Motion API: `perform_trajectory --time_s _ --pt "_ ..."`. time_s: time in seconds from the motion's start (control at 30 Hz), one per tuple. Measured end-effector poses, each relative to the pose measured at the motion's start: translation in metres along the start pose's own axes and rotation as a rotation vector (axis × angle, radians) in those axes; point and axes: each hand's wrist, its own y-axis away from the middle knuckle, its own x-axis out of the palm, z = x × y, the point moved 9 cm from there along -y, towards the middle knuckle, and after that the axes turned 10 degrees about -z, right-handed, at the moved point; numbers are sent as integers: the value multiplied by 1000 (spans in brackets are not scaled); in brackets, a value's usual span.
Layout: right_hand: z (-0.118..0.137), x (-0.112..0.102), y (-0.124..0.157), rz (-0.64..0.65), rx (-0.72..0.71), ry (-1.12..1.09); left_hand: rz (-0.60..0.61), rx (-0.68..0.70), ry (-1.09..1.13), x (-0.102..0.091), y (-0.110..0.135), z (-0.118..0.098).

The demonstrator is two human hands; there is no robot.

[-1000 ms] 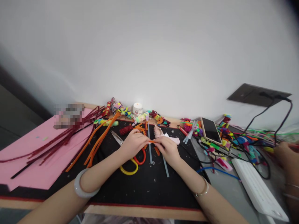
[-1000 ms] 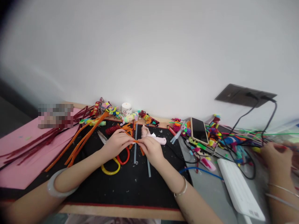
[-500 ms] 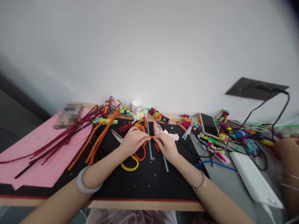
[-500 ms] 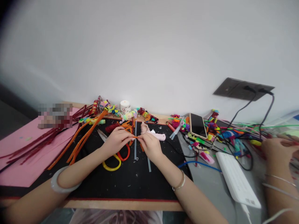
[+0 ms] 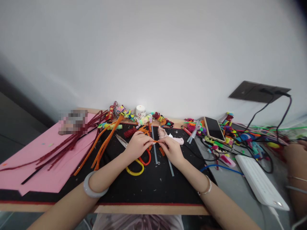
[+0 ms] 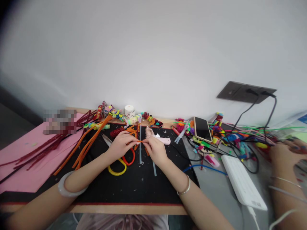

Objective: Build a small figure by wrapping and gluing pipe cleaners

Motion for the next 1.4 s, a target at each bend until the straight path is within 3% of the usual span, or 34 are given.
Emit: perform_trajectory --time_s 0.53,0.7,0.9,1.03,1.2,1.4 --pt "-3 -7 -2 -53 41 14 -15 -25 0 -4 -1 3" --pt "-11 -12 -3 -80 85 79 -137 -40 -18 -20 -4 8" --pt "-6 -8 -3 -22 36 132 -283 -49 -62 -39 -6 9" --pt "0 -5 -3 18 0 126 -167 -30 -34 -28 -8 9" --pt "-3 -11 -4 -32 1 79 73 100 29 -4 -4 -11" --pt "-11 -25 -9 -94 54 188 168 167 -7 8 3 -28"
